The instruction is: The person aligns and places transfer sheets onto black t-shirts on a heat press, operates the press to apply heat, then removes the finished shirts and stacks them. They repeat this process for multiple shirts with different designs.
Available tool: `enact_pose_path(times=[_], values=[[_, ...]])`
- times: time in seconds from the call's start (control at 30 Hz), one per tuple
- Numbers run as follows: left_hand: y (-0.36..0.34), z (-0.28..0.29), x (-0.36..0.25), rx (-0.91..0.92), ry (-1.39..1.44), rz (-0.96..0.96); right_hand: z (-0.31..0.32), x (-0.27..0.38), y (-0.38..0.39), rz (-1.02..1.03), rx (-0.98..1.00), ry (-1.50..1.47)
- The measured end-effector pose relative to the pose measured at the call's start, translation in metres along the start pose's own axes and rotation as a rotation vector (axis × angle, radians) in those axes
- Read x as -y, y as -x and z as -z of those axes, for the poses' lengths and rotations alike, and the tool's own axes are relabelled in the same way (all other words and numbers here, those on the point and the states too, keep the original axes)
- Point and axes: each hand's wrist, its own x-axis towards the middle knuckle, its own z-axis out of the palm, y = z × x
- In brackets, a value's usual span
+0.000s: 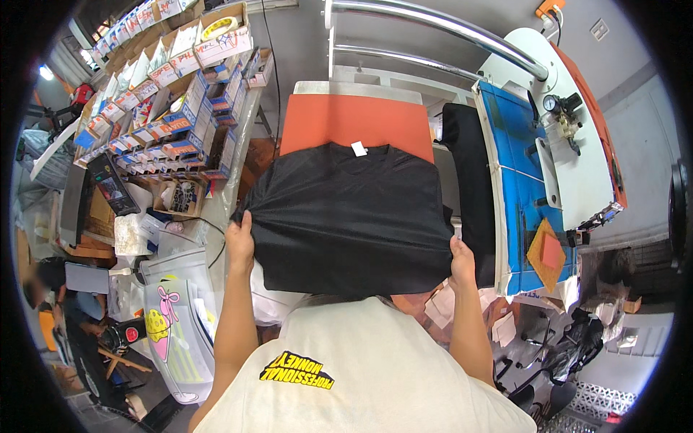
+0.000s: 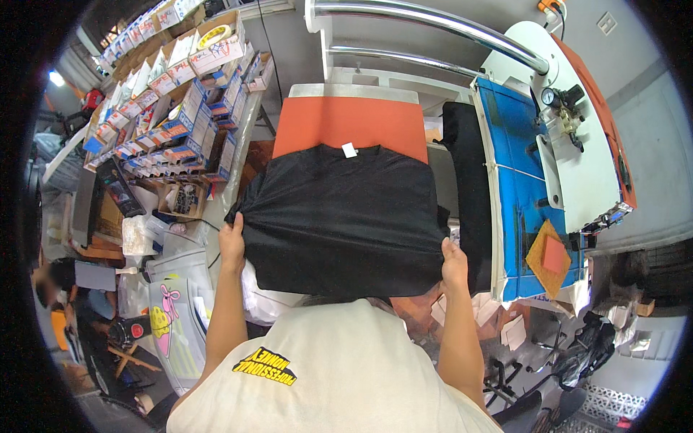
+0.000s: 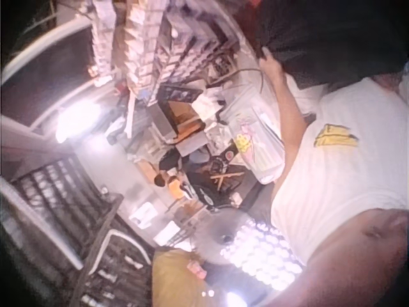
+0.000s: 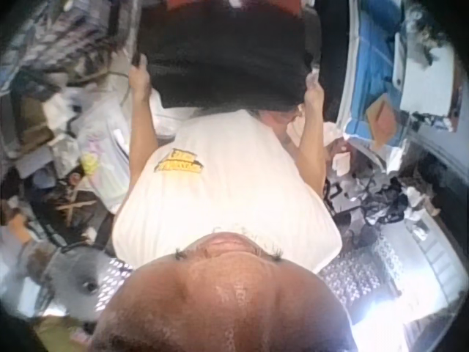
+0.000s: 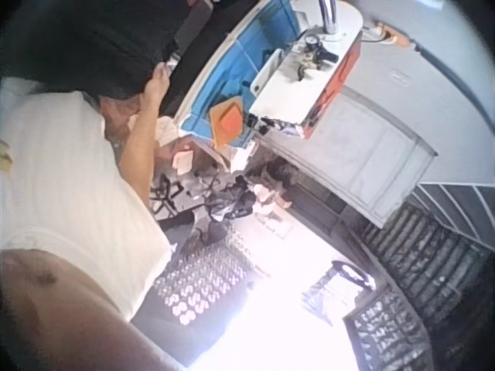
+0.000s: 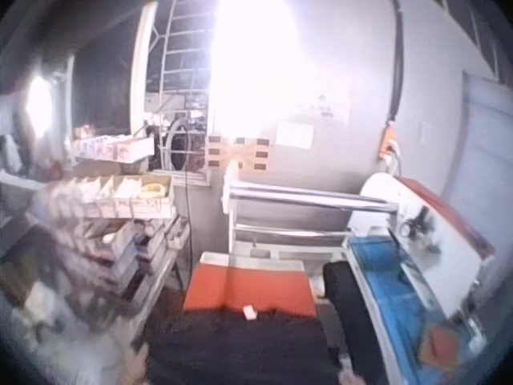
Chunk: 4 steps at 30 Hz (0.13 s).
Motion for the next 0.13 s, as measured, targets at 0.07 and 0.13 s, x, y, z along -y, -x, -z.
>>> enact_pose_path(times=[0.07, 0.13], values=[[-0.002, 0.027, 0.022, 0.065, -0.1, 0.078, 0.003, -0.015, 0.007, -0.002, -0.052, 0.022], [0.005, 0.041, 0.038, 0.118, -0.194, 0.059, -0.003, -0.014, 0.02, -0.032, -0.058, -0.036]])
